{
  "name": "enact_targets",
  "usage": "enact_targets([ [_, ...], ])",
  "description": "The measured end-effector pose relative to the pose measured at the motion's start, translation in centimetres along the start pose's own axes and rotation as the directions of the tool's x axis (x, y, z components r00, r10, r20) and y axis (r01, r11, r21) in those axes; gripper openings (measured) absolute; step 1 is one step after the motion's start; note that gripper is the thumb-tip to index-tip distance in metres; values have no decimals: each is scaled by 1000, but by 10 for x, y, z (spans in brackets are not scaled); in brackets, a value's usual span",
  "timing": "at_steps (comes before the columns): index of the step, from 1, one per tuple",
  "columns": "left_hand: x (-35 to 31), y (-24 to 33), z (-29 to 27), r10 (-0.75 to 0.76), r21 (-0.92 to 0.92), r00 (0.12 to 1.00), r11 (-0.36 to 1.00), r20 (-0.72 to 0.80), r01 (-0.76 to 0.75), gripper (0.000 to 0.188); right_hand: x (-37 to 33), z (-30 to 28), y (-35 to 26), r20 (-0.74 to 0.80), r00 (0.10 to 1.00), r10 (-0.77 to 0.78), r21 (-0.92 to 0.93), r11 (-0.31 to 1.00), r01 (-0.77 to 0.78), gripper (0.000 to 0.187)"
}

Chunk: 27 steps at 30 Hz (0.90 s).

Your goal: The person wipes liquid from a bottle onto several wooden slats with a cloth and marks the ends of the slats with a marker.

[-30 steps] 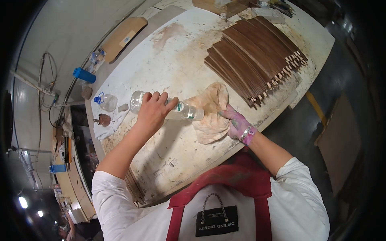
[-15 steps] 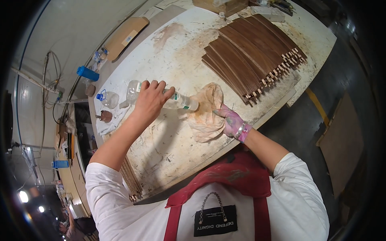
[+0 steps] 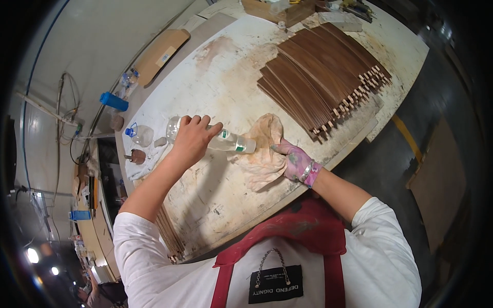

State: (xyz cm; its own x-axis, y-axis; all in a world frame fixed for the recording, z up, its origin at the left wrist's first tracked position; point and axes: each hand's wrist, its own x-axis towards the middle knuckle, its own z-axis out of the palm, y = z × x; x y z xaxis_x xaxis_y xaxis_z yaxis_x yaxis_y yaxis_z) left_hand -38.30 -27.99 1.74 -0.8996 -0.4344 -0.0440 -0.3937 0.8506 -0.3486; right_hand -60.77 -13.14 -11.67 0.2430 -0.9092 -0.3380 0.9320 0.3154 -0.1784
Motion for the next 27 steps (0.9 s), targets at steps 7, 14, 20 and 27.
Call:
enact_targets([
  [7,-6,-53,33,-390,-417,916,821,91,391,58,58,58,-36,116,991,-69,-16,997,72,38],
  [14,13,-118,85,-474,-846,881,469,2,254,66,146,127,-46,181,974,-138,-78,985,154,26],
  [20,29,-158,138,-675,-986,732,43,90,161,47,228,171,-34,303,940,-157,43,988,151,29],
  [27,31,-180,175,-813,-991,567,-95,130,90,65,191,126,-15,272,956,-106,25,994,103,28],
])
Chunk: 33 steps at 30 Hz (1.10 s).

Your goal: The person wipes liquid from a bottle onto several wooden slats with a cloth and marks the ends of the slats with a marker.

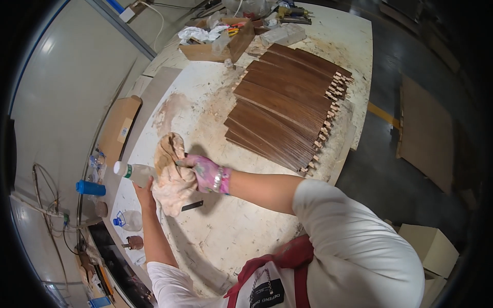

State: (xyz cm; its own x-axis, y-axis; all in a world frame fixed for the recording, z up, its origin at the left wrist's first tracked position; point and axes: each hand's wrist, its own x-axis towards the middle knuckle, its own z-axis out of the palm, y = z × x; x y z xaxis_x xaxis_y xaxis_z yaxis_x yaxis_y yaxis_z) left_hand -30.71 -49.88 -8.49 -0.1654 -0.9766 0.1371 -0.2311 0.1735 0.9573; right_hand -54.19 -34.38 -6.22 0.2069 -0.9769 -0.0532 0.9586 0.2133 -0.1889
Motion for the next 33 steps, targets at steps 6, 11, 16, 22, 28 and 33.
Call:
enact_targets([
  [6,-11,0,-7,-37,105,997,994,67,30,77,-106,10,3,-52,993,105,-69,992,-109,52],
  [11,-68,16,29,2,108,972,994,-234,24,46,-219,21,-42,-252,953,-169,-485,874,26,34],
  [16,-209,65,176,-277,-21,803,941,527,338,34,-326,2,-105,-324,861,-391,-190,919,346,33],
  [22,-247,119,300,-288,-35,779,929,556,369,35,-388,-27,-137,-104,562,-821,-862,356,360,40],
  [28,-249,106,285,-359,-108,774,872,522,478,22,-401,-45,-148,-130,622,-772,-702,515,492,40],
  [33,-249,85,172,-507,-210,753,753,420,624,24,-377,-37,-145,-112,807,-580,-398,770,498,41],
])
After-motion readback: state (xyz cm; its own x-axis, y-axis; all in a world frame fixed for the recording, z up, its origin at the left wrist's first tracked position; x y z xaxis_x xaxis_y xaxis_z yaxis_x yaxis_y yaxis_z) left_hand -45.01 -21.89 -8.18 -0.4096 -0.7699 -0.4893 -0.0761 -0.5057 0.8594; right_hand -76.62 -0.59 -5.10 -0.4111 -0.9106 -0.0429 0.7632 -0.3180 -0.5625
